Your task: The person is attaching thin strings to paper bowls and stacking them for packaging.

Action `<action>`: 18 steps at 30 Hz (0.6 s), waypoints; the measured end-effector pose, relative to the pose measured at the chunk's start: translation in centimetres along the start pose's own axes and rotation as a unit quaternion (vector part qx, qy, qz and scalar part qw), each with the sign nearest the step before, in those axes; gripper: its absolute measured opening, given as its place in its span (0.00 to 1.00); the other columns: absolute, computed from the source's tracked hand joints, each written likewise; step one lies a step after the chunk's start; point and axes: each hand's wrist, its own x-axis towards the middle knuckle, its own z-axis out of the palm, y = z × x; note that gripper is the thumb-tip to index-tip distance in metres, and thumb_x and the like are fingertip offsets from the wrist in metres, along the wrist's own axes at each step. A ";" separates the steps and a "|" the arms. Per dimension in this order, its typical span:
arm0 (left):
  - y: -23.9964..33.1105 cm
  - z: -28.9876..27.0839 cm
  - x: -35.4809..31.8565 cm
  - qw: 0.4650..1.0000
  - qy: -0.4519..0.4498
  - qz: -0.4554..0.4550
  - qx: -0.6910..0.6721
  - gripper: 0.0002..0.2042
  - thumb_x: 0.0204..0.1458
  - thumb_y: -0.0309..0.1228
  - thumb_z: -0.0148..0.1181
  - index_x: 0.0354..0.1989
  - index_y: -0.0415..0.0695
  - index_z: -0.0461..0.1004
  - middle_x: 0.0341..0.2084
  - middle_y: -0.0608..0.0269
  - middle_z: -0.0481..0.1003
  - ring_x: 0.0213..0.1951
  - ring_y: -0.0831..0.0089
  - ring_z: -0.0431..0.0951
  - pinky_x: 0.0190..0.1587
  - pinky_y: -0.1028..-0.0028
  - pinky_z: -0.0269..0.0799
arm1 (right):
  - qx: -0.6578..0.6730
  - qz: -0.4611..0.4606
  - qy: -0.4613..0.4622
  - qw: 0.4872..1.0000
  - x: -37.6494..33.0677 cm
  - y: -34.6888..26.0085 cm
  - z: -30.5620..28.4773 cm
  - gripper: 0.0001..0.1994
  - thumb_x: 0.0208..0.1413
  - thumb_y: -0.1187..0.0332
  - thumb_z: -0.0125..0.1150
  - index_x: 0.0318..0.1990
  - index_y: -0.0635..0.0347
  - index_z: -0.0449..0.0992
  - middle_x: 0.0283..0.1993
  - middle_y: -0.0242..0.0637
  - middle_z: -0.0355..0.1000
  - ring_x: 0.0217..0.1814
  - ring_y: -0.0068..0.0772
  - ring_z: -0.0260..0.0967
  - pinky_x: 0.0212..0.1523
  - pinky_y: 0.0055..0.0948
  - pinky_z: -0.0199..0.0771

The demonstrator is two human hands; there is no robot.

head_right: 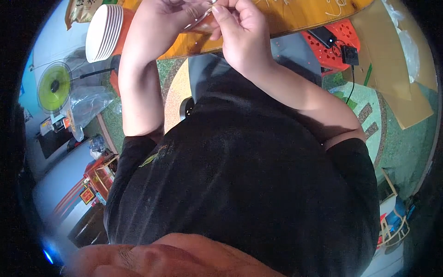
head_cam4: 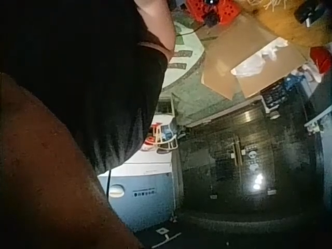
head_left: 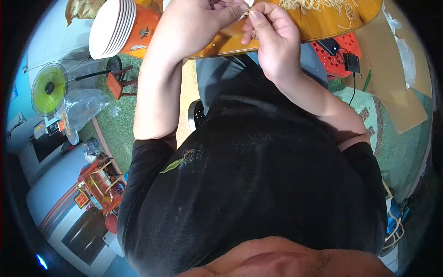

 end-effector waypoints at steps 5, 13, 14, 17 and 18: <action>-1.7 0.5 0.4 0.999 0.013 0.023 -0.044 0.03 0.62 0.16 0.58 0.41 0.32 0.77 0.30 0.62 0.80 0.32 0.78 0.80 0.36 0.77 0.77 | -0.099 0.202 0.162 0.961 -1.0 -1.7 1.0 0.06 0.72 0.71 0.53 0.47 0.64 0.71 0.38 0.33 0.74 0.37 0.21 0.73 0.42 0.22 0.77; -2.8 0.1 0.8 0.969 -0.019 0.014 -0.247 0.09 0.60 0.14 0.59 0.48 0.30 0.75 0.35 0.61 0.80 0.34 0.76 0.81 0.40 0.76 0.80 | -0.162 0.098 0.103 0.976 -1.8 -0.8 0.4 0.07 0.70 0.73 0.57 0.49 0.67 0.73 0.41 0.38 0.78 0.37 0.23 0.77 0.44 0.22 0.79; -3.0 0.0 0.9 0.964 -0.029 0.014 -0.264 0.09 0.59 0.14 0.60 0.48 0.31 0.76 0.35 0.61 0.80 0.35 0.76 0.81 0.41 0.77 0.80 | -0.158 0.088 0.103 0.978 -1.7 -0.7 0.3 0.06 0.70 0.73 0.57 0.49 0.67 0.73 0.41 0.37 0.78 0.37 0.23 0.77 0.44 0.21 0.79; -2.6 0.3 0.9 0.978 -0.019 0.010 -0.209 0.09 0.59 0.14 0.61 0.48 0.31 0.76 0.36 0.63 0.80 0.37 0.78 0.80 0.41 0.78 0.78 | -0.160 0.080 0.106 0.978 -1.8 -0.7 0.6 0.06 0.70 0.74 0.57 0.49 0.67 0.73 0.41 0.37 0.77 0.37 0.23 0.78 0.43 0.21 0.78; -2.5 0.2 0.8 0.978 -0.020 0.010 -0.210 0.09 0.59 0.14 0.61 0.48 0.31 0.76 0.36 0.63 0.80 0.37 0.78 0.80 0.41 0.78 0.78 | -0.166 0.080 0.110 0.977 -1.8 -0.8 0.7 0.06 0.70 0.74 0.56 0.49 0.67 0.72 0.41 0.37 0.77 0.37 0.23 0.78 0.43 0.21 0.79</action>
